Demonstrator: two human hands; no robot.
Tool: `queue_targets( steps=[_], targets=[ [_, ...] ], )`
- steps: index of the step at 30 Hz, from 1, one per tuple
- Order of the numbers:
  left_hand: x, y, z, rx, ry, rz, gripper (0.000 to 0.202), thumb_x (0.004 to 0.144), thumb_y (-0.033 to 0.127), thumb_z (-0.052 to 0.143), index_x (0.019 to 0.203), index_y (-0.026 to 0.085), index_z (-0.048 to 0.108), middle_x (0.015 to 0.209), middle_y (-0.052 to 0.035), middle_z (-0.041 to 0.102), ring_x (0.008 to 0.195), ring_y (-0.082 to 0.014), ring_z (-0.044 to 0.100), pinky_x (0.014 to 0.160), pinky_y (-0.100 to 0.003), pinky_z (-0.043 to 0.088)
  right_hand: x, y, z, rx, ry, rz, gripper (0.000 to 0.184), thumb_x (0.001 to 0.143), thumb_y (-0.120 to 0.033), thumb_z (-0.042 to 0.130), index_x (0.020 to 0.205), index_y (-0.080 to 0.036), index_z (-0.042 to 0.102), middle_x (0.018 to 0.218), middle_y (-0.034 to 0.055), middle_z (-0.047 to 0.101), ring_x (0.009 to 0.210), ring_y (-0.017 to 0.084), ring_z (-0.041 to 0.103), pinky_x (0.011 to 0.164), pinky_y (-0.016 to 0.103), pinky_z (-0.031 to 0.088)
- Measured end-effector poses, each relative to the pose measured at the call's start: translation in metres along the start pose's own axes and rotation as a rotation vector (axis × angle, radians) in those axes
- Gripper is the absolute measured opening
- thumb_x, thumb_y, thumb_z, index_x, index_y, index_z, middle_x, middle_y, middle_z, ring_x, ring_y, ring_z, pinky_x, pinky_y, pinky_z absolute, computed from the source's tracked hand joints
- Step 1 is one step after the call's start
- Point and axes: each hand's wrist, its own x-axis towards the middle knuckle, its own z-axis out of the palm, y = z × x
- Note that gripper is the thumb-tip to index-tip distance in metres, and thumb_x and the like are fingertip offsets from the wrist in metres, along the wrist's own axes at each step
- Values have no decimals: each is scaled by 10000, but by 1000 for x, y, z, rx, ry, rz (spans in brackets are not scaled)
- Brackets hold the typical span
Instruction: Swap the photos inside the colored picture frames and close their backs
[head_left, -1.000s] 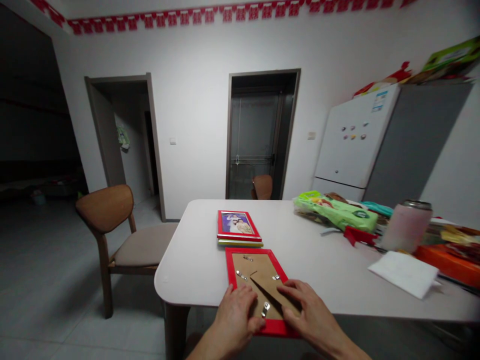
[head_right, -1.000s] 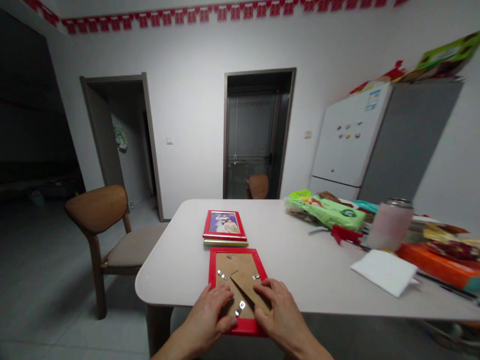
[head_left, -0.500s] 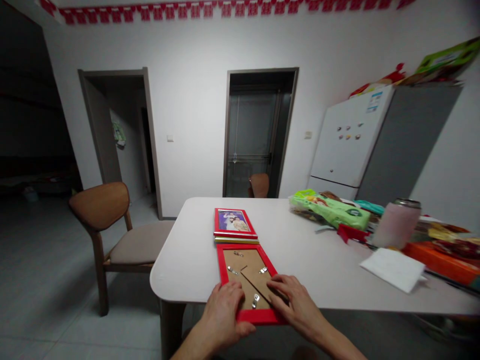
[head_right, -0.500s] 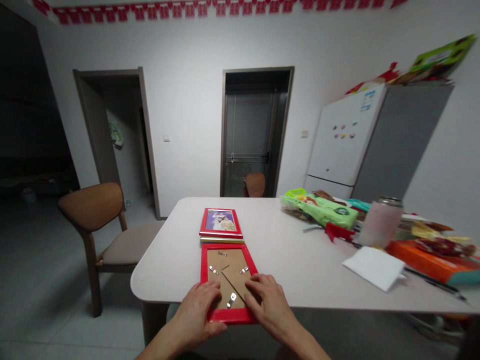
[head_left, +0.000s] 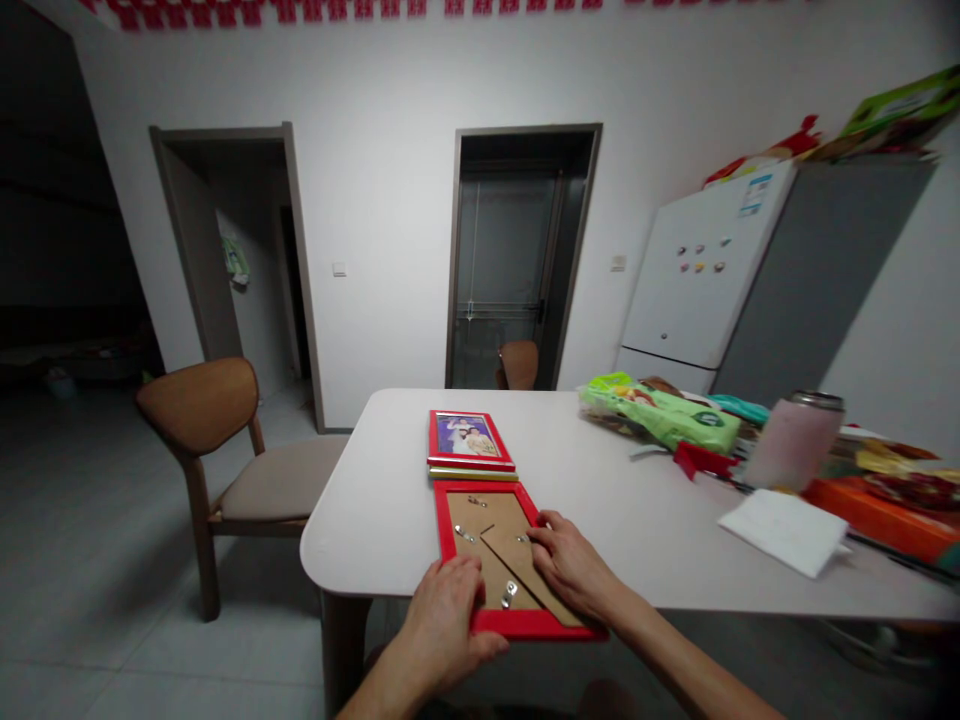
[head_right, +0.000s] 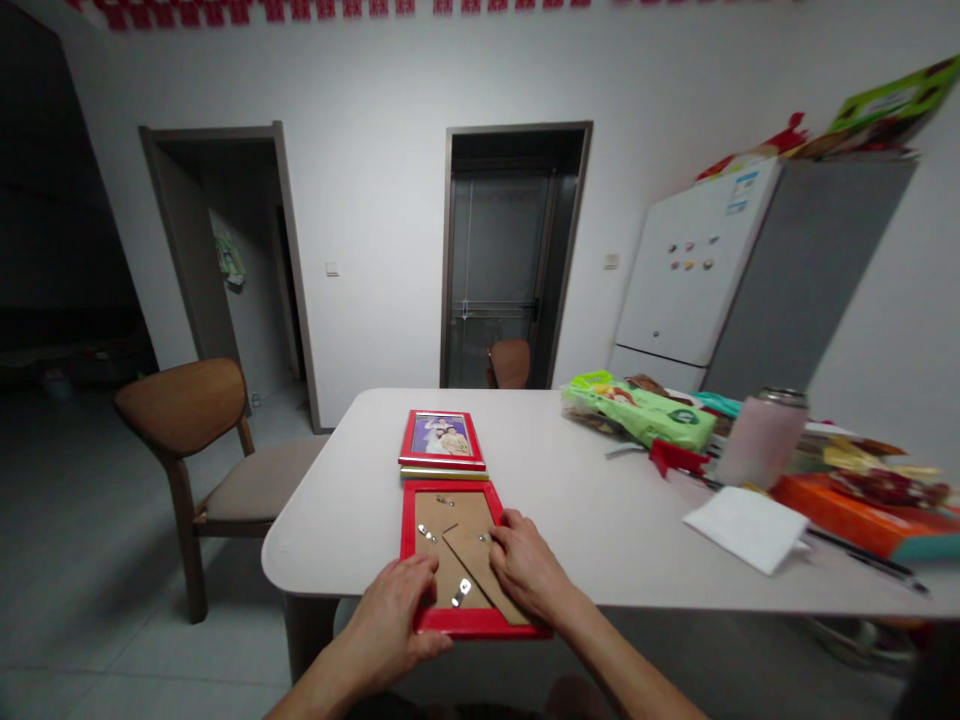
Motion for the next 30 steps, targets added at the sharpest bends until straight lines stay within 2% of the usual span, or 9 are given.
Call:
queue_targets(
  steps=[4,7,9,12,17,21,30],
  targets=[
    [0,-2,-1,-14,-11,9,627,558,388,681,1105,166,469,1200,-90,459,1096,-237,397,955,-348,276,-4,-2,-5,4,-34,-6,333,786,-261,315,861,-149,618,976,89,500,932,168,466,831,284,346],
    [0,-6,-2,-31,-3,32,583,553,375,688,1065,175,494,1165,-76,487,1071,-222,418,936,-330,302,-11,-6,-6,-38,-1,-34,334,787,-285,327,923,-153,602,1028,104,500,954,192,461,842,325,347],
    [1,-10,-1,-44,-2,40,526,557,360,688,1020,178,516,1171,-69,483,1082,-214,409,934,-315,305,-19,-12,-6,-52,21,-89,325,776,-285,358,990,-184,580,1094,102,486,1009,215,431,864,364,332],
    [0,-16,1,-65,-4,41,437,578,355,674,956,182,539,1190,-62,466,1111,-207,380,941,-307,295,-32,-25,-6,-2,-17,-234,310,782,-277,365,1015,-260,569,1126,68,481,1064,214,395,888,384,315],
    [-1,-20,3,-95,5,59,475,592,356,666,1009,185,513,1162,-58,489,1115,-203,378,940,-313,300,-42,-42,-11,16,-89,-327,289,783,-304,389,1010,-334,565,1138,36,462,1087,219,362,894,409,301],
    [-1,-19,1,-98,-3,57,484,591,363,666,1017,192,510,1173,-54,482,1130,-205,364,951,-316,285,-40,-46,-17,30,-100,-351,286,780,-288,392,994,-321,578,1127,36,465,1065,215,369,890,397,306],
    [-1,-20,-2,-105,-21,62,352,605,394,653,874,189,555,1231,-58,436,1152,-204,347,947,-309,290,-40,-50,-23,14,-159,-395,283,769,-281,403,1004,-305,559,1112,47,451,1047,215,362,891,391,291]
  ],
)
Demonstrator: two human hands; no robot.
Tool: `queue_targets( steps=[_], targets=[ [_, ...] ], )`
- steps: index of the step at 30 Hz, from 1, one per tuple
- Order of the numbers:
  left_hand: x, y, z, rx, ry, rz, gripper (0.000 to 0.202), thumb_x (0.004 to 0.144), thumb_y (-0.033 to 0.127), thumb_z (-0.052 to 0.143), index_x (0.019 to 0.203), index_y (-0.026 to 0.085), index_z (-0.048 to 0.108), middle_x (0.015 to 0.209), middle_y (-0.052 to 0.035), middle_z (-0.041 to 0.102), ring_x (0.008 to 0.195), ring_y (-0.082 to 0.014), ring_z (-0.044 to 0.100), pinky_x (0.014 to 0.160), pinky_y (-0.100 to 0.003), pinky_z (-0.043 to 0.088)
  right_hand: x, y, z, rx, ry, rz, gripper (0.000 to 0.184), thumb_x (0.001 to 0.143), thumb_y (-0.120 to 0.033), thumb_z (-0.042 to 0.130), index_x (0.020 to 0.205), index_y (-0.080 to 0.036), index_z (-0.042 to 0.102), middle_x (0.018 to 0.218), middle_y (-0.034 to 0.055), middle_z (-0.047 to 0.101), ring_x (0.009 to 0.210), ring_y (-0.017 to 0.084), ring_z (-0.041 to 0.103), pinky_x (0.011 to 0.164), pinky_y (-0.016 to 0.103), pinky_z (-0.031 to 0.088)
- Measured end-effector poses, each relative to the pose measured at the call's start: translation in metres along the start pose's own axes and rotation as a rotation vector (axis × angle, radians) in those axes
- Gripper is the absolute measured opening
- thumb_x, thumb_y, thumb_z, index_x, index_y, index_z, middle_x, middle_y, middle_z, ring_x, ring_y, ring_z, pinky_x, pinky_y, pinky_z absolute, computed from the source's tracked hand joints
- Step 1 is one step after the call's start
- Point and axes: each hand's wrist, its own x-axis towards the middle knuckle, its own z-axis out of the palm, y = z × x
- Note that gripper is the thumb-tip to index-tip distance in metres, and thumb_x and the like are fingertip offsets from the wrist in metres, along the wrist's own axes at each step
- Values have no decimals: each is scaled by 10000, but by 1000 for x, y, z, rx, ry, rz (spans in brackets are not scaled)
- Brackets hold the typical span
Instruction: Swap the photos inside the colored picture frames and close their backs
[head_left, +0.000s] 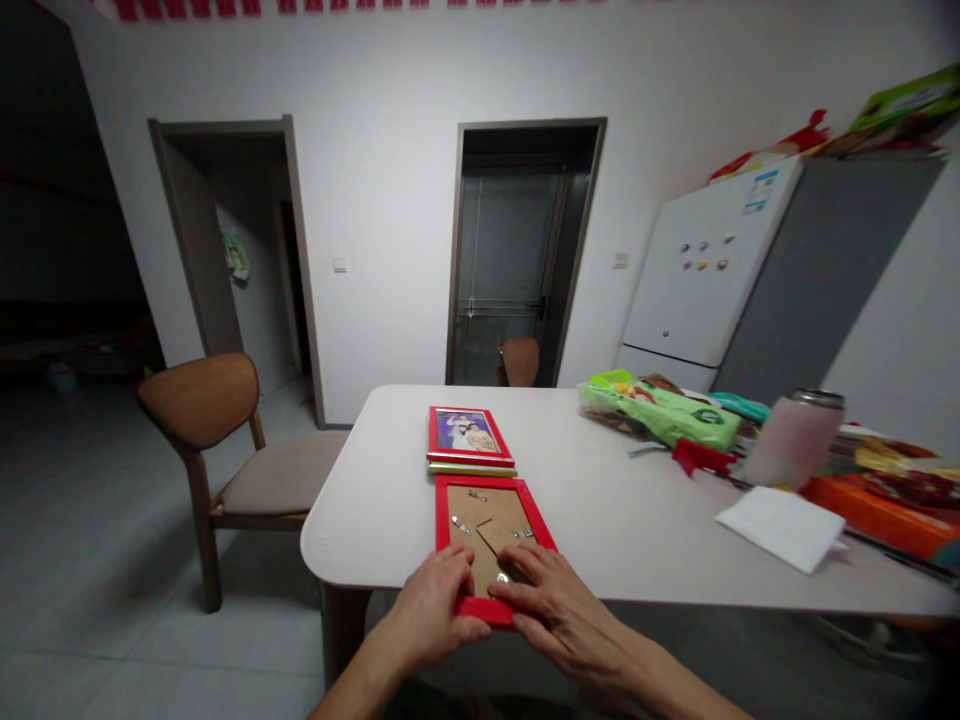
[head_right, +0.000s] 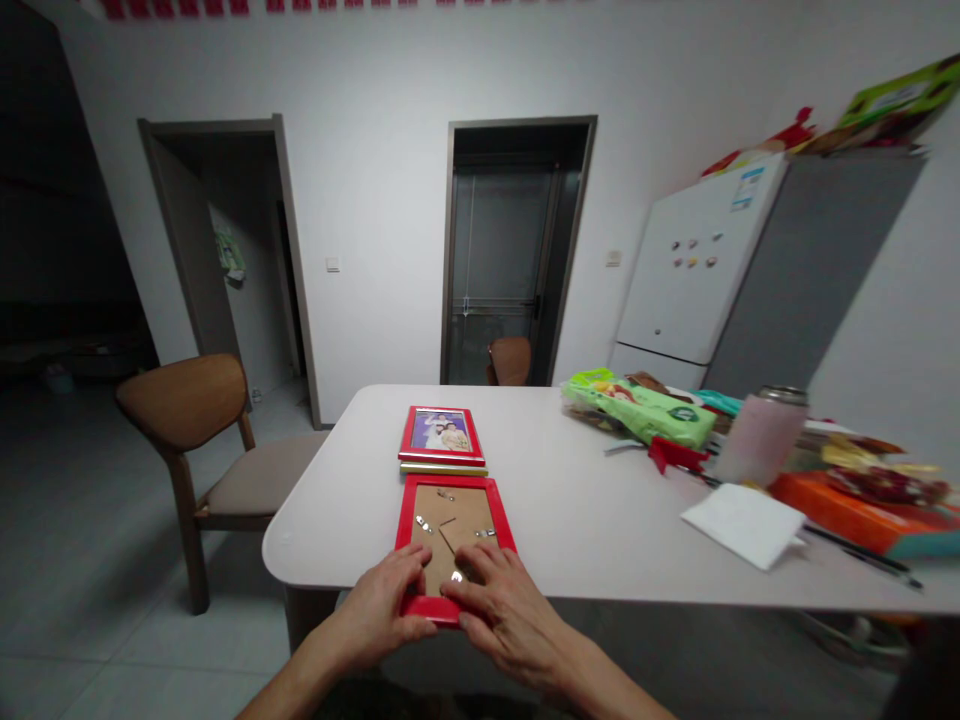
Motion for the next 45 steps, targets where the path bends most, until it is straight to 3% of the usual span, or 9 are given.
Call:
queue_targets(
  steps=[7,11,15,20,25,31,35,41,45],
  targets=[
    [1,-1,0,0,-5,-29,551,584,373,669,1072,192,487,1229,-77,439,1161,-206,342,955,-336,286,-3,2,-3,31,-23,-40,298,718,-315,466,996,-284,569,1117,50,448,1066,223,352,901,383,281],
    [2,-1,0,-9,6,-30,490,543,320,704,980,194,521,1206,-63,458,1140,-200,361,942,-318,296,8,5,-2,66,-17,17,345,761,-355,406,1075,-274,526,1131,59,460,1039,210,390,882,367,303],
    [1,0,0,-21,27,-16,334,535,291,711,801,184,539,1165,-57,481,1097,-209,398,905,-307,325,38,12,10,63,40,115,345,801,-282,324,1074,-235,532,1063,65,512,966,189,439,835,335,329],
    [-1,0,-1,-30,51,13,337,509,271,733,753,183,518,1095,-42,514,1011,-200,454,847,-279,356,72,20,28,0,66,156,321,771,-187,350,1004,-213,569,983,63,525,938,189,433,816,323,314],
    [-3,1,-3,-55,40,10,314,532,272,714,761,178,522,1055,-42,522,960,-199,475,813,-275,371,78,22,34,-35,34,122,270,771,-195,366,888,-234,606,928,44,517,903,184,427,768,310,322],
    [-2,4,-5,-51,48,6,352,511,261,730,791,179,532,1029,-35,533,952,-198,481,820,-285,376,76,25,36,10,46,91,280,766,-195,381,925,-254,604,954,41,537,925,185,448,774,301,334],
    [-6,4,-4,-30,24,-2,349,505,273,741,777,172,547,1103,-60,514,1055,-217,428,884,-299,337,86,43,38,69,168,274,305,779,-283,388,979,-193,600,986,77,576,909,176,498,780,266,347],
    [-12,5,1,-24,42,-35,467,481,278,755,887,160,559,1139,-85,502,1057,-230,431,914,-321,322,109,73,45,47,231,535,217,743,-309,449,706,-191,628,729,39,642,659,135,547,549,214,331],
    [-11,6,4,-27,52,-42,649,472,272,755,1052,128,503,1157,-109,488,1071,-230,421,934,-319,311,118,81,53,40,250,628,172,714,-296,485,674,-181,606,712,39,640,621,128,536,512,212,294]
  ],
)
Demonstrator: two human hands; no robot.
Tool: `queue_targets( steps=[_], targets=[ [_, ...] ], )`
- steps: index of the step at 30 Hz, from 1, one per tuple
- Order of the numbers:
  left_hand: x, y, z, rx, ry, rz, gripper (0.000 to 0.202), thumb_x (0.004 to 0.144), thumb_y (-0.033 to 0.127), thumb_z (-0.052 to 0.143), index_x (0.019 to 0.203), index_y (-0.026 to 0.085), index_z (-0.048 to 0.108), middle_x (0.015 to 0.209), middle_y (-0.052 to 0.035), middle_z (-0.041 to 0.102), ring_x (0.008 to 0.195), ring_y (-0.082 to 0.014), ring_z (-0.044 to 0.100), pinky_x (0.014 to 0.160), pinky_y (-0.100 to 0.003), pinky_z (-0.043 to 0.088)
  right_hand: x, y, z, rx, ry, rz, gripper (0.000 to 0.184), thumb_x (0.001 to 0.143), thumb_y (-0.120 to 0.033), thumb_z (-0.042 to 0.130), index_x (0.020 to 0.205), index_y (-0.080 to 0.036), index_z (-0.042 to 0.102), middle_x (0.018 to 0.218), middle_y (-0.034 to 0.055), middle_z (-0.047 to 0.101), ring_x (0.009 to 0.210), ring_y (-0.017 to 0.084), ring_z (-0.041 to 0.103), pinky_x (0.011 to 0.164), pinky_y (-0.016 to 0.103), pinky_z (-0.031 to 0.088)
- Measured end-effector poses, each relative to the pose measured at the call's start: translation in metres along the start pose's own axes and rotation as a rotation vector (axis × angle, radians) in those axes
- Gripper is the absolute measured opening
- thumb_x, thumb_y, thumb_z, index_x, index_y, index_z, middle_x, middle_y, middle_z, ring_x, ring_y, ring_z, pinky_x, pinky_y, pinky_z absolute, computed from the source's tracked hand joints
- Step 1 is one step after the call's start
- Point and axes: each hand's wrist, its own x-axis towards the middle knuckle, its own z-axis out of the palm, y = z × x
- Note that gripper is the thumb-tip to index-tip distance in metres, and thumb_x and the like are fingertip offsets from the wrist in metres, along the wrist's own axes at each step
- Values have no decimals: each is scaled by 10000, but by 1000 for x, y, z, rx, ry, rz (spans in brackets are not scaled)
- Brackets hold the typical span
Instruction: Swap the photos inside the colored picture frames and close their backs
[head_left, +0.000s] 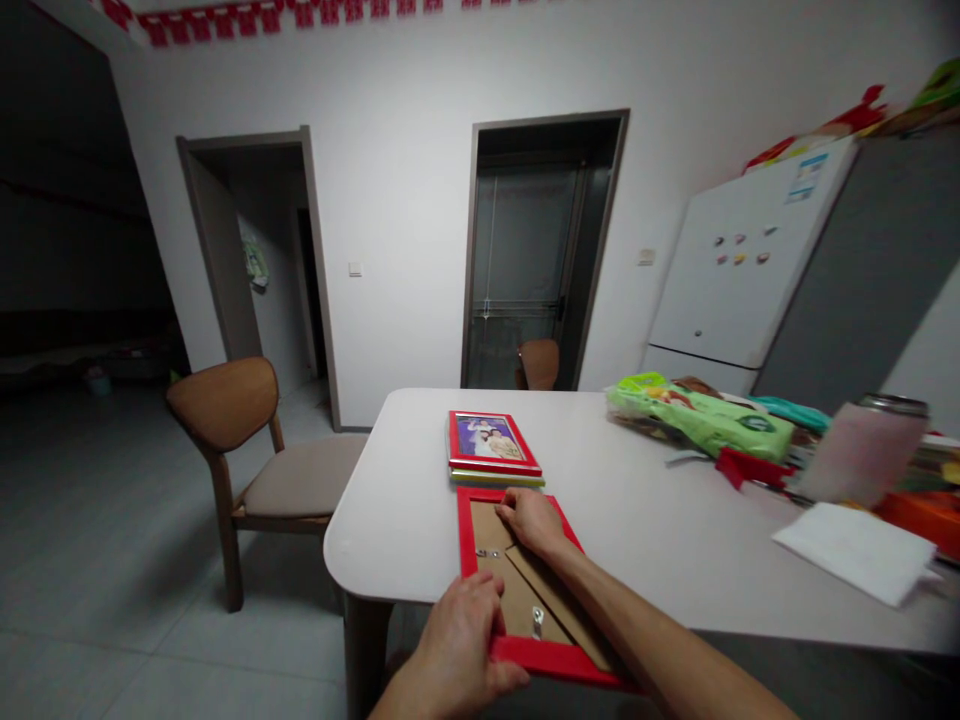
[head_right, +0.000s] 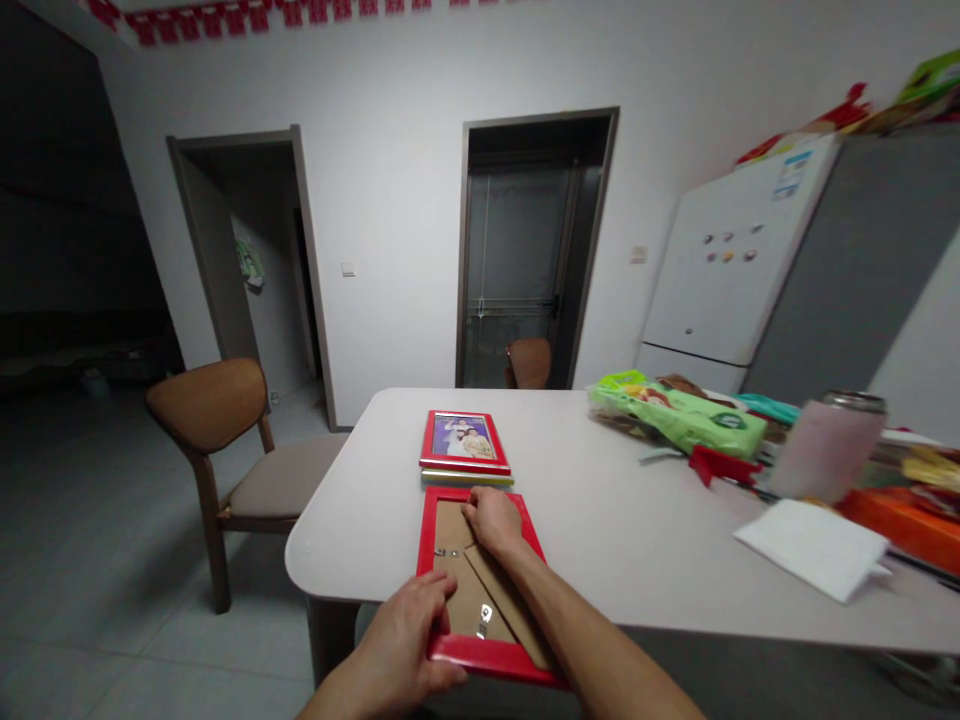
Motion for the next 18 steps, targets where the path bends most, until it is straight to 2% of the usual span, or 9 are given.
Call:
queue_targets(
  steps=[3,5,10,12,15,18],
  targets=[
    [-1,0,0,15,-11,-11,626,493,270,737,1059,131,507,1174,-115,477,1095,-235,404,950,-328,298,3,0,1,4,27,46,162,698,-292,497,679,-169,602,726,61,641,628,140,535,515,221,289],
    [-2,0,-2,35,-28,-34,692,498,278,732,1118,130,463,1191,-127,463,1112,-241,391,959,-345,290,3,-2,-3,22,45,59,159,685,-289,506,663,-161,598,703,71,639,624,150,537,515,226,292],
    [8,14,3,149,-140,-3,734,482,306,743,1132,143,444,1267,-141,381,1180,-271,301,1001,-456,151,-7,0,-26,142,61,-15,244,725,-337,428,655,-176,599,684,38,645,620,135,551,548,216,345],
    [17,26,14,201,-201,44,659,517,272,718,1108,130,463,1305,-158,311,1208,-290,236,995,-489,120,-17,8,-37,176,57,-43,251,731,-332,406,710,-186,609,722,25,652,650,132,562,582,214,370],
    [27,38,33,214,-224,54,427,694,193,532,1101,82,470,1293,-188,312,1214,-282,222,990,-484,142,-34,30,-55,338,24,-29,246,703,-337,436,747,-177,618,740,31,656,673,144,572,624,235,400],
    [28,42,40,147,-152,73,439,675,124,472,1107,48,461,1264,-200,357,1200,-275,260,995,-442,178,-56,52,-72,655,48,127,271,655,-371,495,774,-162,619,756,47,650,655,153,569,608,259,420]
  ],
)
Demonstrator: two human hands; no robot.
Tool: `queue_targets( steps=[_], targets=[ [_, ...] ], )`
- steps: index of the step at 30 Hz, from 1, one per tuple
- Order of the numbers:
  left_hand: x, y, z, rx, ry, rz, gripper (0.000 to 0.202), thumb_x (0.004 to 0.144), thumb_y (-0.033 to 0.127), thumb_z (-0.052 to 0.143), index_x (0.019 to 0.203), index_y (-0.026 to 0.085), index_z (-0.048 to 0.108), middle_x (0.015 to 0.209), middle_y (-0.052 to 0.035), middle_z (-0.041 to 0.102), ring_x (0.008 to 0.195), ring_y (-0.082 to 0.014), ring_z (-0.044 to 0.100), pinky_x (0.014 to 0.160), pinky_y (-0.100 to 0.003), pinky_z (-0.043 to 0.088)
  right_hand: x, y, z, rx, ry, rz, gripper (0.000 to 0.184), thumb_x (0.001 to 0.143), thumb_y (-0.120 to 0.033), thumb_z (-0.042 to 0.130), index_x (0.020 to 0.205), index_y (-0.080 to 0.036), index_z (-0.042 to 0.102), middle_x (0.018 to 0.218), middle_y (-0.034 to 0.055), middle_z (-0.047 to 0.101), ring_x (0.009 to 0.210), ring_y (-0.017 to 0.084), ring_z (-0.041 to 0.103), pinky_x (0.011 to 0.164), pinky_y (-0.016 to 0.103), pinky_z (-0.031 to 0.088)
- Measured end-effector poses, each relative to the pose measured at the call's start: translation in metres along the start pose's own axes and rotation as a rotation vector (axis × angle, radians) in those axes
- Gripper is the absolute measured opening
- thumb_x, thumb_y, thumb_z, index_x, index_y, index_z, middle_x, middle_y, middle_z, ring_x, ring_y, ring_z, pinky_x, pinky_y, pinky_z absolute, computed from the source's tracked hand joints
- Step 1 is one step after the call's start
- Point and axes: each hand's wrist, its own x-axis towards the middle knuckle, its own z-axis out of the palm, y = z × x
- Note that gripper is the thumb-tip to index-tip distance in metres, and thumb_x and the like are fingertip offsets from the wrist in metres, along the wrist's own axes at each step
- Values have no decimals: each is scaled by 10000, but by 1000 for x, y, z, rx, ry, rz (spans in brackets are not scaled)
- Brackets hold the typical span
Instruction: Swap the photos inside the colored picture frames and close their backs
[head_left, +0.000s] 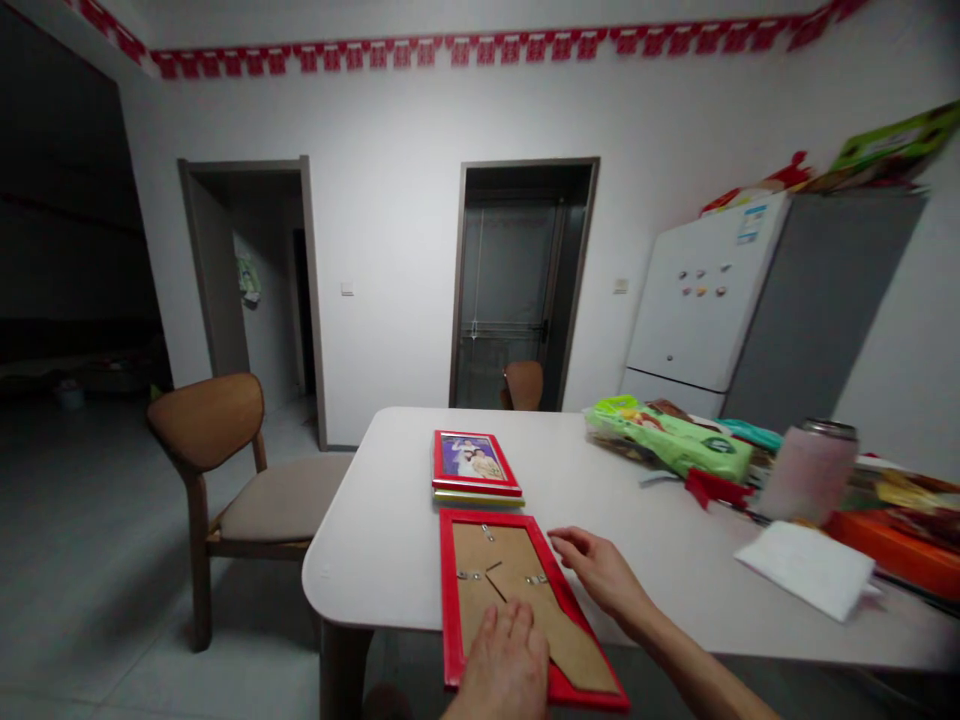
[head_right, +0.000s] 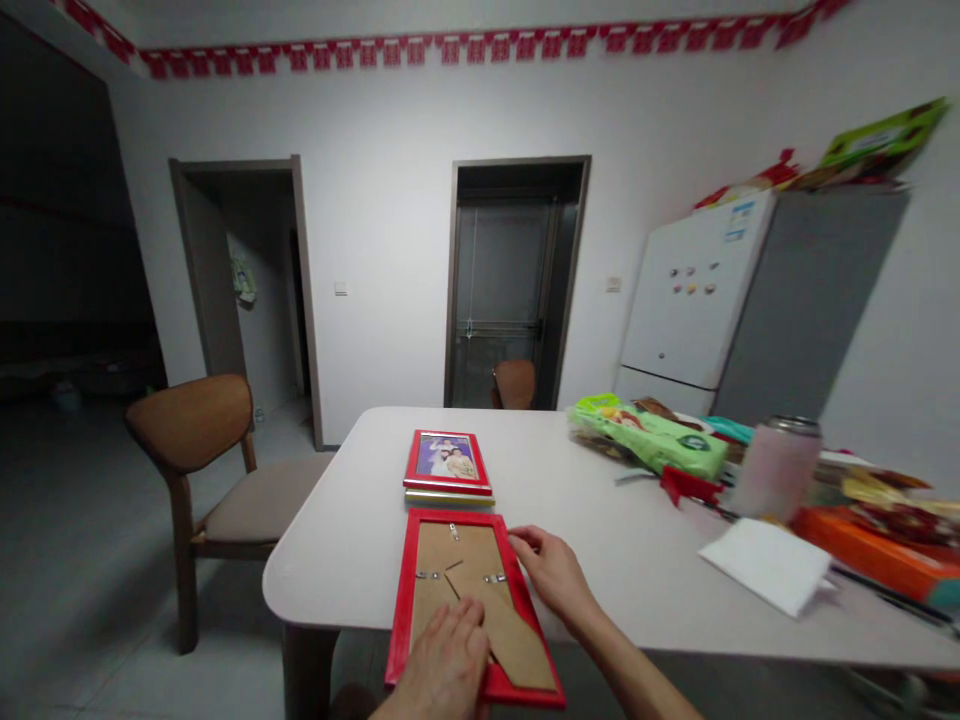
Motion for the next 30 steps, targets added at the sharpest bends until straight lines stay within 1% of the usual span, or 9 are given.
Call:
queue_targets(
  steps=[4,8,11,13,15,18,23,26,30],
  targets=[
    [-3,9,-16,-194,263,53,575,552,83,515,1122,72,435,1245,-179,394,1161,-285,324,982,-420,229,-35,-3,-7,456,143,259,327,640,-405,528,870,-181,589,752,40,641,601,135,565,541,247,421],
    [5,37,-33,-633,635,26,295,699,155,458,993,163,481,1096,-105,525,975,-217,502,865,-350,372,-69,-23,26,815,-217,391,370,688,-456,497,931,-186,565,748,54,651,593,143,587,546,264,435],
    [20,52,-37,-910,735,16,170,753,232,462,913,174,467,925,-69,586,838,-182,555,771,-307,421,-76,-32,37,982,-132,305,440,685,-413,531,1066,-198,482,804,45,657,671,161,607,585,271,455],
    [31,53,-39,-1084,736,70,268,729,235,509,974,179,416,930,-62,588,852,-177,558,777,-303,421,-71,-31,21,978,37,244,543,655,-348,573,1151,-205,406,821,34,662,682,170,615,598,274,466],
    [43,49,-39,-1261,692,120,442,692,211,552,1076,189,334,1008,-74,571,906,-183,550,805,-315,416,-59,-23,-11,850,165,298,630,634,-312,581,1207,-193,347,760,34,674,615,187,619,558,289,471],
    [62,40,-28,-1353,512,102,541,625,164,596,1099,167,336,1048,-100,563,930,-202,549,799,-306,432,-35,-2,-67,513,194,406,582,656,-310,527,1199,-150,390,671,58,679,520,210,607,495,309,460],
    [90,40,17,-905,293,-62,443,633,95,553,1057,144,434,1028,-68,590,883,-159,571,721,-213,456,1,44,-125,-139,110,238,343,671,-272,462,965,-173,606,721,33,687,652,193,622,573,256,452],
    [99,42,34,-758,272,-101,422,624,101,572,1031,159,481,978,-43,616,841,-159,576,720,-225,446,13,63,-136,-379,86,160,302,673,-261,450,889,-170,641,765,30,686,729,191,615,605,237,433],
    [107,40,38,-546,269,-145,402,606,145,602,1000,167,524,985,-57,605,886,-195,538,791,-280,392,22,75,-137,-480,94,133,279,676,-266,459,860,-184,651,826,34,680,784,178,600,646,217,406]
  ],
)
